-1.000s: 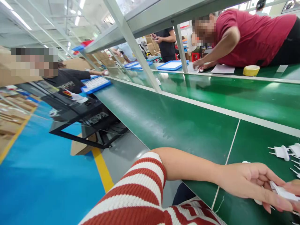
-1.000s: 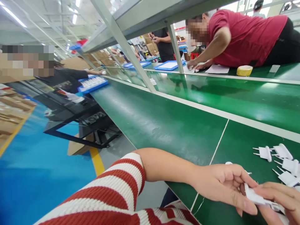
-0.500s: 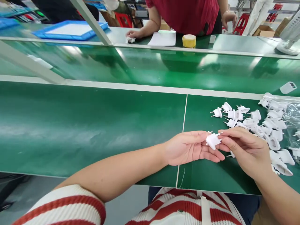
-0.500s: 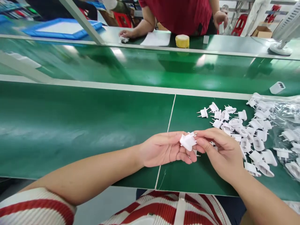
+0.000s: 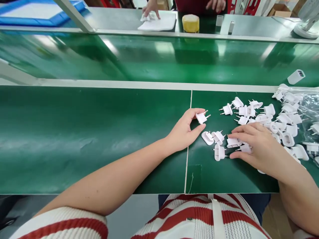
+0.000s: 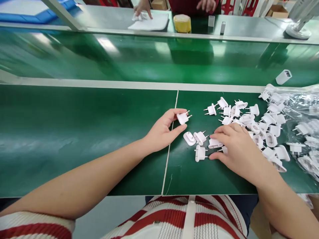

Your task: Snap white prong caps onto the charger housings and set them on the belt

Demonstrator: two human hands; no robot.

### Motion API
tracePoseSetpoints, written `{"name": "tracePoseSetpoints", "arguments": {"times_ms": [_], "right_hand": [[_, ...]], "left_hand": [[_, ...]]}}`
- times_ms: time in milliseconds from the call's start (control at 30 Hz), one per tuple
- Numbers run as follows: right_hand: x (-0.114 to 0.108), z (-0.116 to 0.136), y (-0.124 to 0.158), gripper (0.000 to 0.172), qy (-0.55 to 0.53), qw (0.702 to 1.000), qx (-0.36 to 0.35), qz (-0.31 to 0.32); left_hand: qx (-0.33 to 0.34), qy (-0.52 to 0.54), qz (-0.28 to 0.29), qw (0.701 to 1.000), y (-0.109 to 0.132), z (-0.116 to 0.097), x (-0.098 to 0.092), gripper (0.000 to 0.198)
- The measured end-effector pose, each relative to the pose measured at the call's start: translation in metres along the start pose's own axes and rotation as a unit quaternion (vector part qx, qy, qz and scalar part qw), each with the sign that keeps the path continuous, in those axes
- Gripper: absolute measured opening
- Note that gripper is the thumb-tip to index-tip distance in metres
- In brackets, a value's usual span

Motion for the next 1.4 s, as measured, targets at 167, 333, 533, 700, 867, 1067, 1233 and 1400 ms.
{"name": "tracePoseSetpoints", "arguments": {"times_ms": [167,333,533,700,867,1067,1233,1400], "right_hand": [[-0.012,-0.006,0.002,0.014,-0.128,0.989,0.056,-0.045],[0.001,-0.027,0.004,0.022,-0.477,0.862,0.170,-0.031],[0.026,-0.016,-0.001,0.032,-0.631,0.751,0.194,0.030],[0.025,-0.018,-0.001,0.030,-0.627,0.755,0.189,0.025],[0.021,-0.009,0.003,0.020,-0.560,0.813,0.162,-0.018],[0.009,0.027,0.001,0.012,-0.433,0.900,0.048,-0.035],[-0.014,0.030,0.000,0.017,-0.149,0.980,-0.018,-0.133],[-0.001,0.029,0.000,0.022,0.032,0.996,-0.036,-0.071]], "left_hand": [[0.022,-0.115,0.060,0.991,0.002,-0.011,0.014,0.040],[0.043,-0.153,0.081,0.984,0.003,-0.018,0.020,0.033],[0.060,-0.175,0.081,0.979,0.003,-0.017,0.021,0.030],[0.081,-0.170,0.060,0.980,0.005,-0.025,0.017,0.030],[0.195,-0.127,-0.053,0.971,0.028,-0.076,0.009,0.035],[0.139,-0.011,0.045,0.989,0.029,-0.076,0.031,0.018],[0.123,-0.056,-0.007,0.991,0.020,-0.059,0.011,0.028],[0.153,-0.152,-0.053,0.975,0.018,-0.051,0.003,0.016]]}}
Point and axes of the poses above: each hand's wrist, its own y-axis away from the middle knuckle, its own x-axis out of the palm, z = x × y, the point moved 10 cm from there along -y, towards the middle knuckle, and after that the axes turned 6 degrees about z, right-handed, at the moved point
